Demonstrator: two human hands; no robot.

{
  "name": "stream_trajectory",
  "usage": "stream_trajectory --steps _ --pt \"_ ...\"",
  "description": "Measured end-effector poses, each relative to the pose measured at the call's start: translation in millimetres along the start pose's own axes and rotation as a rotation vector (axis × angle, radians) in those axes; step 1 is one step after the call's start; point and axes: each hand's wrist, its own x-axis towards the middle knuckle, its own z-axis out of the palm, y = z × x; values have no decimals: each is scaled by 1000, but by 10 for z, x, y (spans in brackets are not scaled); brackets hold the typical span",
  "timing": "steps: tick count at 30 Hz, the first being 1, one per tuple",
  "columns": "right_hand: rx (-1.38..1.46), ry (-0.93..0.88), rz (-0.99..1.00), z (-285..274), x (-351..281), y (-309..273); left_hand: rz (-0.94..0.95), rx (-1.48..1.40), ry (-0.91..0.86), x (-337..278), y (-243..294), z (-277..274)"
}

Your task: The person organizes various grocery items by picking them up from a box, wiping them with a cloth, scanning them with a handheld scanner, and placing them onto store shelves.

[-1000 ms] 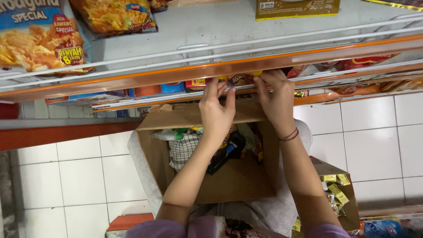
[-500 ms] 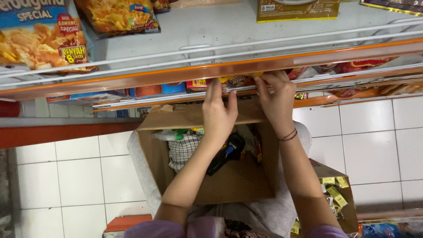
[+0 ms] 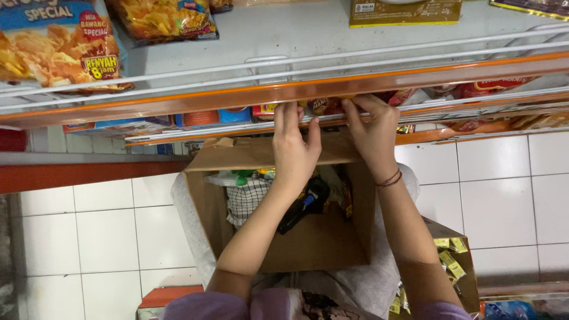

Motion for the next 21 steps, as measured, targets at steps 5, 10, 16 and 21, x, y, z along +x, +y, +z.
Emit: stream_trajectory --steps 5,10,16,21 --pt "51 -105 -53 10 32 -27 42 55 19 -7 -8 2" --pt "7 -85 1 39 24 -42 -23 68 -3 -45 14 -5" --pt "-62 -74 -11 80 39 -61 -49 -6 34 -51 43 -26" --pt "-50 -40 -26 77 24 -105 6 -77 93 -63 64 -43"
